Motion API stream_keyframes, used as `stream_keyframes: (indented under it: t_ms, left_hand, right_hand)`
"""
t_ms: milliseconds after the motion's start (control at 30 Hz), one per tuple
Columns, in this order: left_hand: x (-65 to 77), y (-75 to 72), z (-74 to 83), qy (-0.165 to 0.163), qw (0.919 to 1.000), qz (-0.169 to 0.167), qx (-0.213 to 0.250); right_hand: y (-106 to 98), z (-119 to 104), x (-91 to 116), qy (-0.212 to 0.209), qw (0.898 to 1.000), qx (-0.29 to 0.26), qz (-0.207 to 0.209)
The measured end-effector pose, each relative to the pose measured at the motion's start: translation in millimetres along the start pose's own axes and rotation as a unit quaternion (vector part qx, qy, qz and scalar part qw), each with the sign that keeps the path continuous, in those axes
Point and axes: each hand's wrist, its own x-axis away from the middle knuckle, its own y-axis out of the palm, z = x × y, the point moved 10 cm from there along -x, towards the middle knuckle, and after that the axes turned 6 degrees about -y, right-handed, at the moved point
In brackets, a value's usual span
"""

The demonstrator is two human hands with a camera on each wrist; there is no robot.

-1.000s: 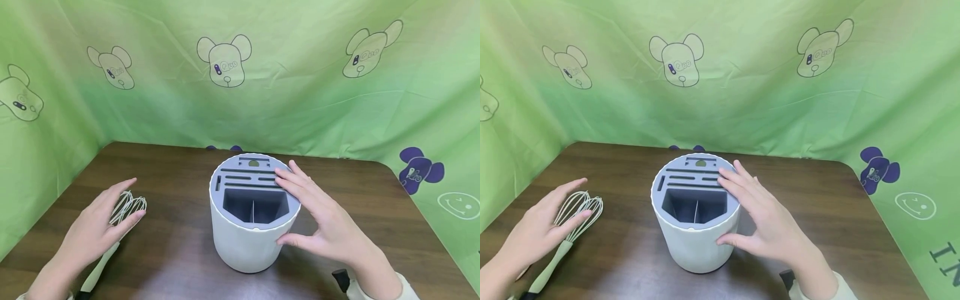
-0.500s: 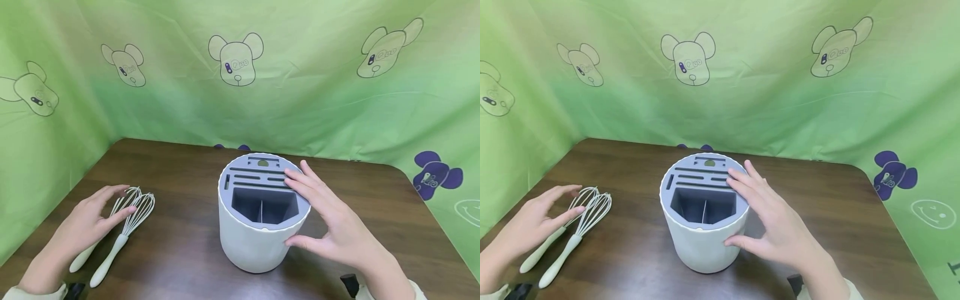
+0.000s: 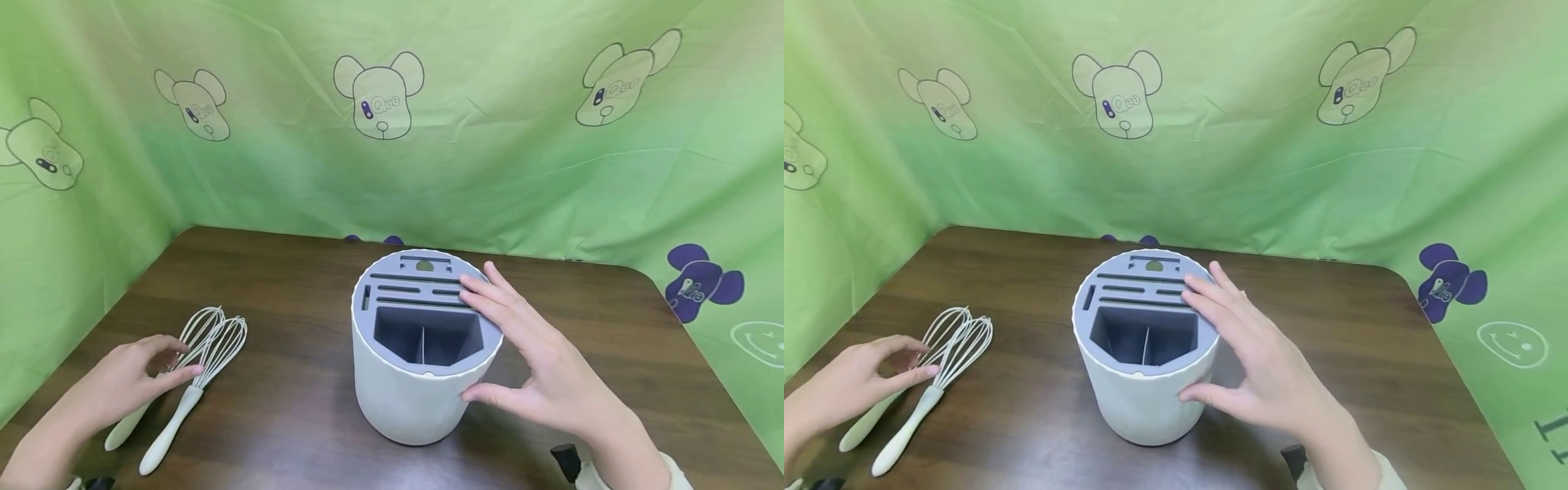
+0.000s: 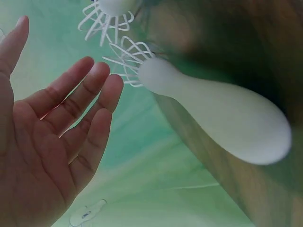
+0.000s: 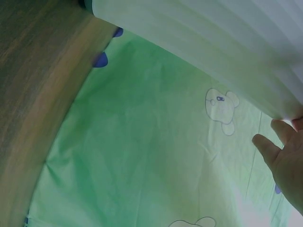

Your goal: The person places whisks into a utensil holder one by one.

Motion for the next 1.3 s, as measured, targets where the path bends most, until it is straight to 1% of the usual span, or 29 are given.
stream_keyframes:
  t_ms: [300, 367, 500, 600, 733, 833, 1067, 1200, 1300]
  left_hand:
    - [11.6, 21.4, -14.0, 0.006, 0.9991, -0.034, 0.026]
    - [13.8, 24.9, -15.3, 0.007, 0.9985, -0.043, 0.033]
    - [15.8, 28.5, -16.3, 0.009, 0.9981, -0.05, 0.034]
    - [16.4, 30.3, -16.8, 0.011, 0.9981, -0.053, 0.03]
    - [18.1, 32.3, -13.9, 0.029, 0.9977, -0.056, 0.025]
    - [19.2, 34.1, -10.8, 0.041, 0.997, -0.065, 0.014]
    - [19.3, 37.8, -11.5, 0.035, 0.9955, -0.086, -0.021]
    - [19.2, 39.0, -13.7, 0.031, 0.9949, -0.091, -0.03]
    - [18.8, 39.8, -13.0, 0.036, 0.9948, -0.091, -0.027]
  right_hand:
    - [1, 0, -1, -0.002, 1.0, -0.001, -0.001]
    - [1, -1, -2, -0.006, 1.0, 0.001, 0.001]
    - [0, -1, -2, -0.011, 1.0, 0.001, 0.002]
    - [0, -1, -2, -0.009, 1.0, -0.001, 0.001]
    - [1, 1, -1, -0.004, 1.0, -0.005, -0.001]
    - [2, 1, 0, -0.005, 1.0, -0.005, 0.0]
    - [2, -1, 0, -0.01, 1.0, 0.0, 0.006]
    - [3, -2, -1, -0.017, 1.0, 0.002, 0.011]
    - [2, -3, -2, -0.017, 1.0, 0.002, 0.012]
